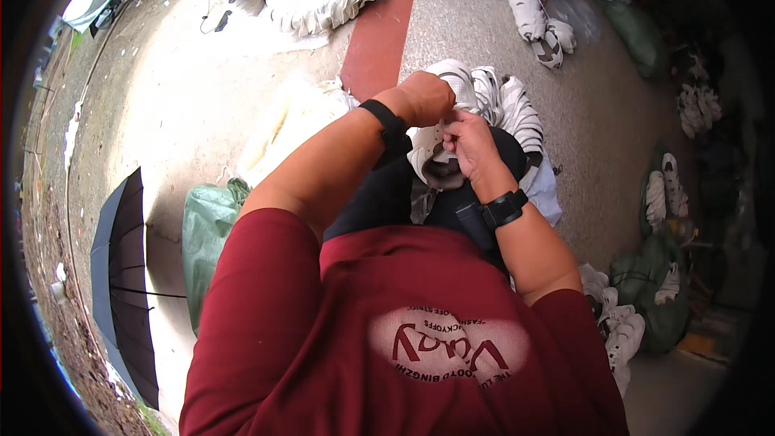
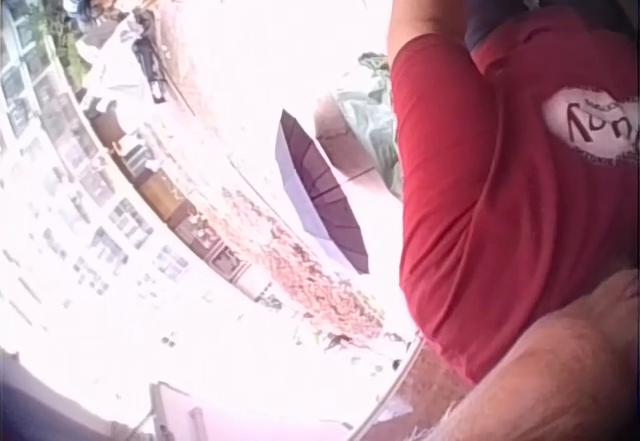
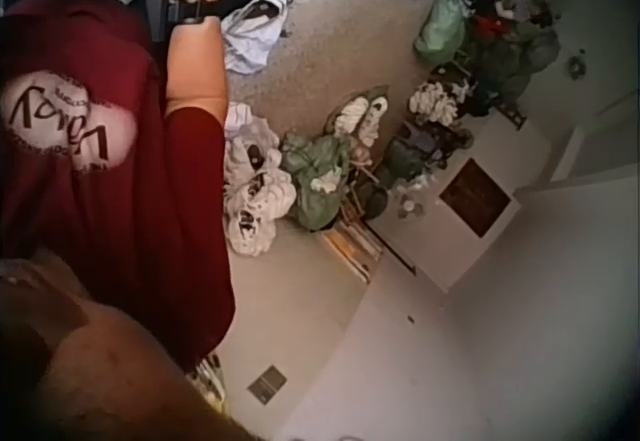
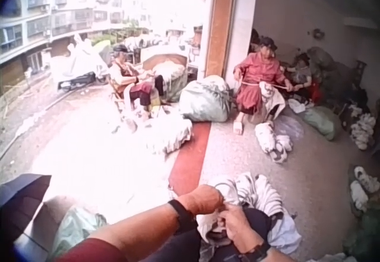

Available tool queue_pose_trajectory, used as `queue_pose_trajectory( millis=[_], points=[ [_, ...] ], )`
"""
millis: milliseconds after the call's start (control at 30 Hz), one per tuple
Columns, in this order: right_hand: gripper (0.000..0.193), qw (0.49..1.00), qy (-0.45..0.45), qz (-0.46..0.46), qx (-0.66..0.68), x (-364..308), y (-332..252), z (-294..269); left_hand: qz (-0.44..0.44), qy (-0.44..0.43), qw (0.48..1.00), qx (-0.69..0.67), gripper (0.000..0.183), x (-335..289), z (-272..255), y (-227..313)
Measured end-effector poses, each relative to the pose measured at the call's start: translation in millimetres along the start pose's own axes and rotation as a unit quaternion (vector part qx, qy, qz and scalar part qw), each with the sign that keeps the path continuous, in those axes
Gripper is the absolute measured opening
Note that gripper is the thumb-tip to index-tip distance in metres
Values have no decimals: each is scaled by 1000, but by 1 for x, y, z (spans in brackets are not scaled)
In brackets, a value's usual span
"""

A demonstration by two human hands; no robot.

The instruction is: The recorder is lacing white athletic shoes and attaching eyelet components.

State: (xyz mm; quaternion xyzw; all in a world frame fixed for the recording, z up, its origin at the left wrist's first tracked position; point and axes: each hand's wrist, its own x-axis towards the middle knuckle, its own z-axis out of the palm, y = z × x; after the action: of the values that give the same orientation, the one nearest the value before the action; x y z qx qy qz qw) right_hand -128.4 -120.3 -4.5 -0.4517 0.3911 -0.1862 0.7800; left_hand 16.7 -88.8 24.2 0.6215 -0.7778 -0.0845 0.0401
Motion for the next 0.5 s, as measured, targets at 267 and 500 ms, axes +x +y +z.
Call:
queue_pose_trajectory(
  millis=[267,500],
  points=[
    [23,974,19,-40,-222,-10,-9,8,-227,169,834,-474,15,-28,64,-4],
    [6,993,8,-47,-104,16,8,-1,-286,289,671,-620,14,-26,91,12]
  ],
)
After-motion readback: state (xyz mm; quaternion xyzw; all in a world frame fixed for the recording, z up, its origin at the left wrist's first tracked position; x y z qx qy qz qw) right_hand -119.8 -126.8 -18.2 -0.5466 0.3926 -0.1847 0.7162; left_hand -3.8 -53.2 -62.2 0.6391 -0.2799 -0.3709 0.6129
